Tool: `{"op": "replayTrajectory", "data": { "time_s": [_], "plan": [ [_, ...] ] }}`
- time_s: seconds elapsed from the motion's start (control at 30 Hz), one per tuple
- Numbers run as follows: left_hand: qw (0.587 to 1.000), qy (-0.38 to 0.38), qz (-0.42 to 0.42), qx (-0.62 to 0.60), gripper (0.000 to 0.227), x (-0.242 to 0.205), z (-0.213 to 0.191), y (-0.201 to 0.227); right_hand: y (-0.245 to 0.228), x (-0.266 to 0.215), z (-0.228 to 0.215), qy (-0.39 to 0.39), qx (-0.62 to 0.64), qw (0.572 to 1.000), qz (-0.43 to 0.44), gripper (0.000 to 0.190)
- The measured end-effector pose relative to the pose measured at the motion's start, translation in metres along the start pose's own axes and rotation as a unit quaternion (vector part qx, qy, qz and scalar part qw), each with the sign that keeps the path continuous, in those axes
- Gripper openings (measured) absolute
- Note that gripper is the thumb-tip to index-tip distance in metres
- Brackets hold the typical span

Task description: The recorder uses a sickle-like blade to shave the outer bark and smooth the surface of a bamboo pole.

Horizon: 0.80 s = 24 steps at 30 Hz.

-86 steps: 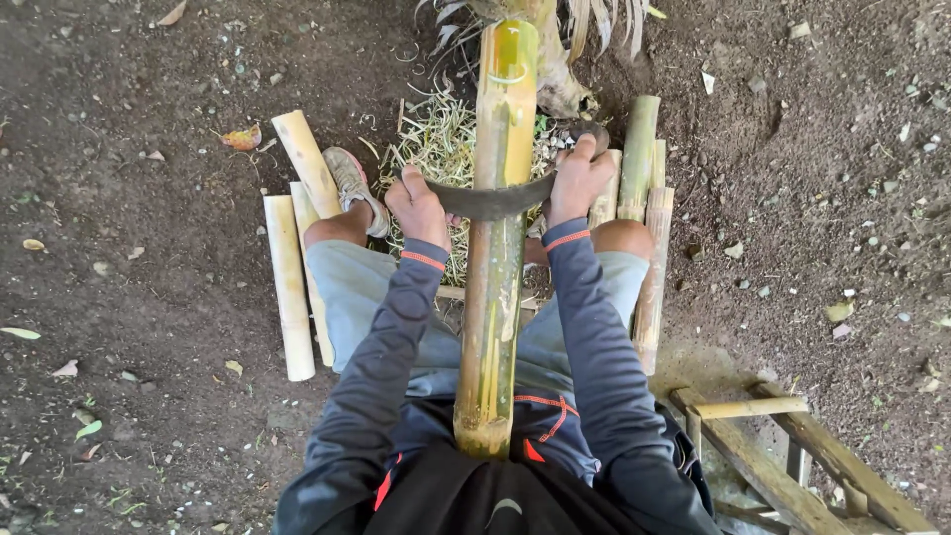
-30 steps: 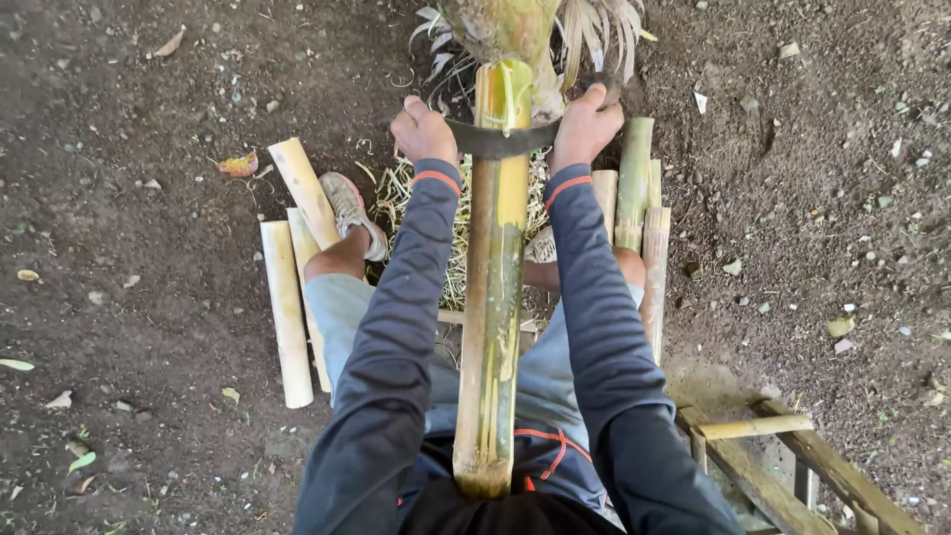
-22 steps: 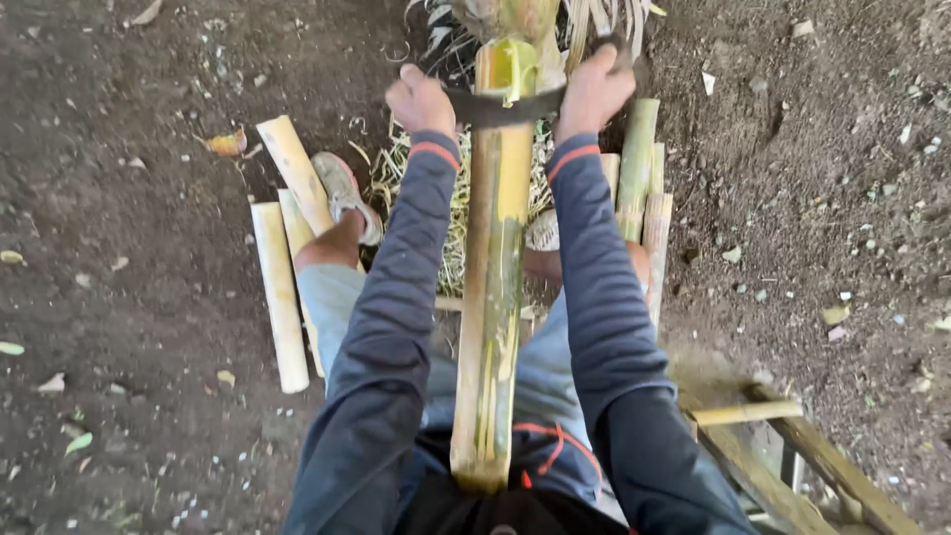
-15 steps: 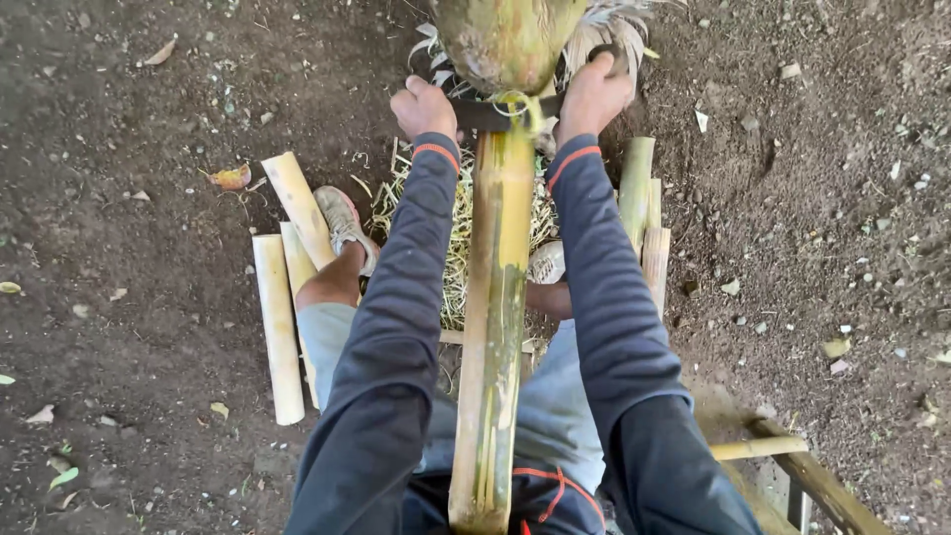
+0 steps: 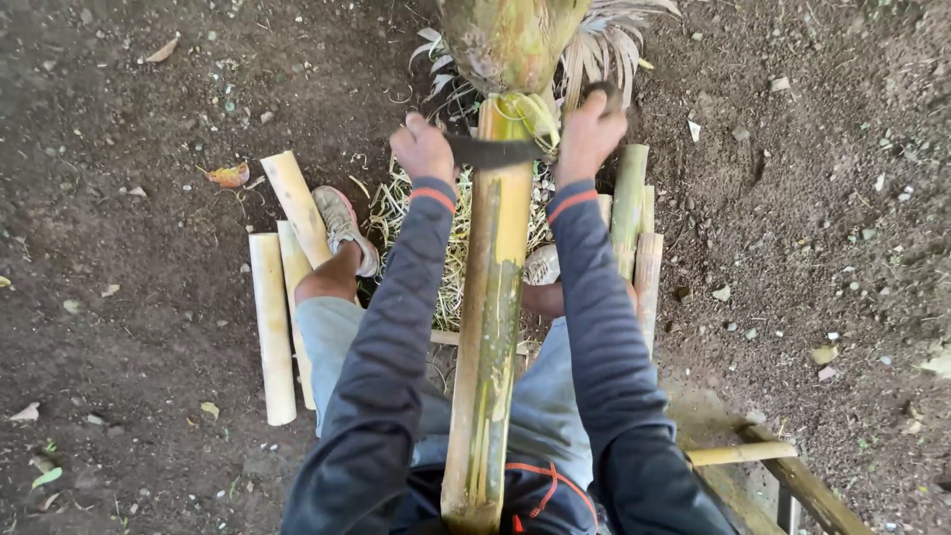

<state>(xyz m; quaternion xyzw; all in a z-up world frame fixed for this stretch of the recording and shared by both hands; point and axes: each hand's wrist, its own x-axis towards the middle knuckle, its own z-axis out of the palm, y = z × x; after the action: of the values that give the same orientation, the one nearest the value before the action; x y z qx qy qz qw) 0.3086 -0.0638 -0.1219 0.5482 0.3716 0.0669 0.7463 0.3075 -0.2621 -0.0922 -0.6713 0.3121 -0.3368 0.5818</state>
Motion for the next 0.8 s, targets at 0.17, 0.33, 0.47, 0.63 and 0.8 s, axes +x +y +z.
{"op": "replayTrajectory", "data": {
  "time_s": [0.17,0.33,0.47,0.63,0.8],
  "plan": [
    [0.999,-0.02,-0.037,-0.01,0.034,-0.034,-0.028,0.004,-0.002,-0.027,-0.027,0.022,-0.003,1.0,-0.005,0.033],
    [0.996,-0.019,-0.085,-0.021,0.036,-0.019,-0.018,-0.002,-0.001,-0.013,-0.015,0.021,-0.051,0.998,-0.031,0.033],
    [0.996,-0.018,-0.083,-0.009,0.037,-0.001,0.006,0.011,-0.002,0.007,0.01,0.016,-0.043,0.999,0.006,0.037],
    [0.996,-0.007,-0.089,0.018,0.037,0.037,0.039,0.009,-0.011,0.032,0.037,0.006,-0.089,0.996,0.02,0.044],
    [0.995,0.002,-0.081,0.064,0.042,0.037,0.038,0.021,-0.001,0.045,0.044,-0.016,-0.068,0.995,0.07,0.035]
  ]
}}
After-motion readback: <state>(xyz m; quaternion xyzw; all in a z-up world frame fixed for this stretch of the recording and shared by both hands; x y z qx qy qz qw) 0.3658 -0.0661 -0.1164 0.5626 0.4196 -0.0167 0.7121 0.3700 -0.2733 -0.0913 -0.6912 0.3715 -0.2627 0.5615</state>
